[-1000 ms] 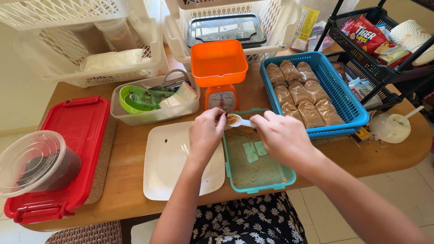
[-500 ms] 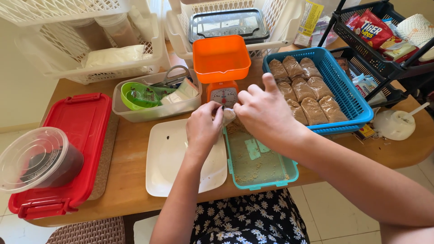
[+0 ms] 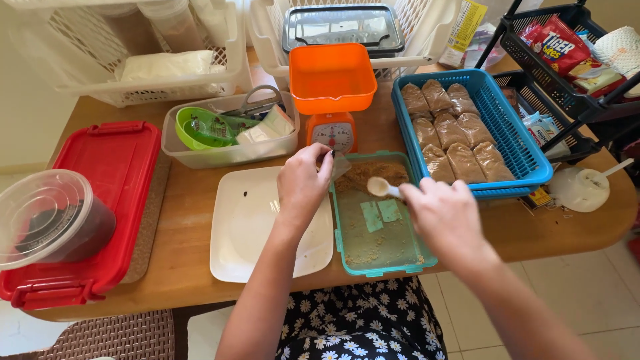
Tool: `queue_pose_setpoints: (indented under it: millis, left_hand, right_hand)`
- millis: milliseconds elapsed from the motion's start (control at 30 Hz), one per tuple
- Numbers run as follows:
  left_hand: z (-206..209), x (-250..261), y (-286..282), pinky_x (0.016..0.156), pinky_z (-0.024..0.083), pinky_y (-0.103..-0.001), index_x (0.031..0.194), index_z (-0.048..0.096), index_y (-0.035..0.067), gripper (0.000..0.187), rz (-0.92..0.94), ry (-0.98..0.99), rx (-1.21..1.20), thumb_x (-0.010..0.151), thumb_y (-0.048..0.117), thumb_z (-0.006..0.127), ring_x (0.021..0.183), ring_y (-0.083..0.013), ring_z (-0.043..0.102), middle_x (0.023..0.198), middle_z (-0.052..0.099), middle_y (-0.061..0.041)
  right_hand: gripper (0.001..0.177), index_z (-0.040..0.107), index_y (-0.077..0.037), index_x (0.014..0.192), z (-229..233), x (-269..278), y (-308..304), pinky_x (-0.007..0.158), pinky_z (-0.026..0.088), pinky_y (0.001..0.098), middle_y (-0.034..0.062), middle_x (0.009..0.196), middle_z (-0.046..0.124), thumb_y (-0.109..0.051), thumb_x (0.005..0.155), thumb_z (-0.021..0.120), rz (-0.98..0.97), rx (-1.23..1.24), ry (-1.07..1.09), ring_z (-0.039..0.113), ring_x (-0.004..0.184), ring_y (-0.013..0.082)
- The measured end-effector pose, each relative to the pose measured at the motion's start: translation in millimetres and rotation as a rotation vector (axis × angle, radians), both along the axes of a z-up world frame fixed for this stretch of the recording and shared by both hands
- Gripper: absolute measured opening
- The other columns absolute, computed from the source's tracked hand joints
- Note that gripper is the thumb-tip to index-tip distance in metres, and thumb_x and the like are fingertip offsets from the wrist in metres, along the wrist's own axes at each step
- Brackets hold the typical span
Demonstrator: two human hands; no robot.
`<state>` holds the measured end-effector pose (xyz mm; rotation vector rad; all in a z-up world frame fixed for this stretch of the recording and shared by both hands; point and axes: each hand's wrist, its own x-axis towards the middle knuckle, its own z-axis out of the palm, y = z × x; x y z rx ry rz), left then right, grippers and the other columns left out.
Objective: Filling small plastic bags with a brown powder using a spoon, weighing them on a scale, and organizing them in a basket.
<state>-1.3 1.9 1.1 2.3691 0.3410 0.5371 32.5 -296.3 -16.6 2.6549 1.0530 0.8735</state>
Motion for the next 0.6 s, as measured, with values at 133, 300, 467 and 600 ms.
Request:
queue_pose_setpoints:
  millis: [133, 300, 467, 600]
  left_hand:
    - [0, -1, 0, 0.09, 0.065, -0.051, 0.119, 0.08, 0.028, 0.023, -0.004, -0.005, 0.005, 0.107, 0.038, 0.062, 0.102, -0.0305, 0.082, 0.101, 0.083, -0.001]
    - [2, -4, 1, 0.091, 0.065, -0.049, 0.118, 0.08, 0.029, 0.021, 0.005, -0.015, 0.0, 0.107, 0.036, 0.063, 0.103, -0.0295, 0.081, 0.101, 0.083, -0.001]
    - [-1, -3, 3, 0.091, 0.065, -0.05, 0.117, 0.079, 0.031, 0.021, 0.003, -0.008, -0.001, 0.106, 0.038, 0.063, 0.103, -0.0285, 0.081, 0.101, 0.082, 0.001]
    - [-1, -3, 7, 0.092, 0.065, -0.049, 0.118, 0.079, 0.031, 0.021, 0.009, 0.0, -0.013, 0.106, 0.038, 0.063, 0.103, -0.0283, 0.081, 0.103, 0.083, 0.001]
  right_hand:
    - [0.024, 0.077, -0.035, 0.117, -41, 2, 1, 0.076, 0.043, 0.043, -0.0044, 0.083, 0.058, -0.022, 0.097, 0.071, -0.022, -0.039, -0.085, 0.066, 0.071, 0.0213]
    - [0.029, 0.074, -0.032, 0.119, -69, 14, 13, 0.075, 0.044, 0.0402, -0.0051, 0.085, 0.057, -0.018, 0.095, 0.07, 0.014, -0.005, -0.103, 0.066, 0.071, 0.0192]
    - [0.023, 0.074, -0.031, 0.115, -86, 28, 34, 0.072, 0.046, 0.0385, -0.0057, 0.084, 0.06, -0.019, 0.095, 0.07, 0.063, 0.058, -0.021, 0.069, 0.068, 0.019]
    - [0.013, 0.072, -0.028, 0.109, -96, 35, 50, 0.07, 0.049, 0.0383, -0.0061, 0.081, 0.062, -0.026, 0.096, 0.071, 0.124, 0.081, 0.074, 0.071, 0.066, 0.0189]
